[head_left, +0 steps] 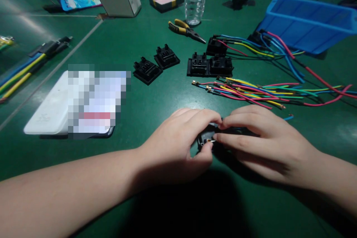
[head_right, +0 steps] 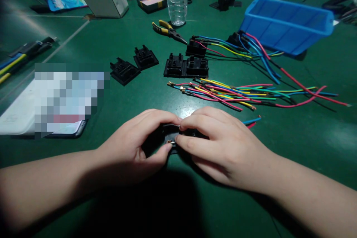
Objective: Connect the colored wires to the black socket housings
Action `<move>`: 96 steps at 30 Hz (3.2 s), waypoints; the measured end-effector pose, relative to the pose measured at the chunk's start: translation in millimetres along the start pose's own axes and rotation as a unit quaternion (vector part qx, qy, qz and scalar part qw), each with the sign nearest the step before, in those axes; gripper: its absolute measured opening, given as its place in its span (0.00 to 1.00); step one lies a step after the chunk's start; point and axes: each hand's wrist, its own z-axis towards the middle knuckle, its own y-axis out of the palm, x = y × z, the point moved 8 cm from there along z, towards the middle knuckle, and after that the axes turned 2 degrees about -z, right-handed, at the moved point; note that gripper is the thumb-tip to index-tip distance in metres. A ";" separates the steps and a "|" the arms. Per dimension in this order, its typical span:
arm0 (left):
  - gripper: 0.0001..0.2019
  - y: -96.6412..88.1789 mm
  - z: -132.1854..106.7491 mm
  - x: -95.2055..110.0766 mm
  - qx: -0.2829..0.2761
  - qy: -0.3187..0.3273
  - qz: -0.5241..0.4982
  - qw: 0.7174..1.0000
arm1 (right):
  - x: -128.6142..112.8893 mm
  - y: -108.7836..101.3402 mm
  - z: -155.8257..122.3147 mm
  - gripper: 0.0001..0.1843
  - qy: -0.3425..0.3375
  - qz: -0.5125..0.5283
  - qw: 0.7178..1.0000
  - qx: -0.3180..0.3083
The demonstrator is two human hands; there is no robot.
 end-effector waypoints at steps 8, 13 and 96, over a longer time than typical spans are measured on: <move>0.15 -0.6 1.9 -4.2 -0.023 -0.020 -0.023 0.999 | 0.7 4.7 -2.2 0.13 0.012 -0.042 0.999 -0.010; 0.17 -1.5 5.0 -5.2 -0.033 -0.025 -0.051 0.998 | -0.3 4.3 -2.0 0.13 0.002 -0.049 0.999 -0.010; 0.11 6.8 7.7 -10.6 -0.060 -0.021 -0.034 0.997 | -1.4 -12.0 1.0 0.13 0.025 0.021 0.999 0.023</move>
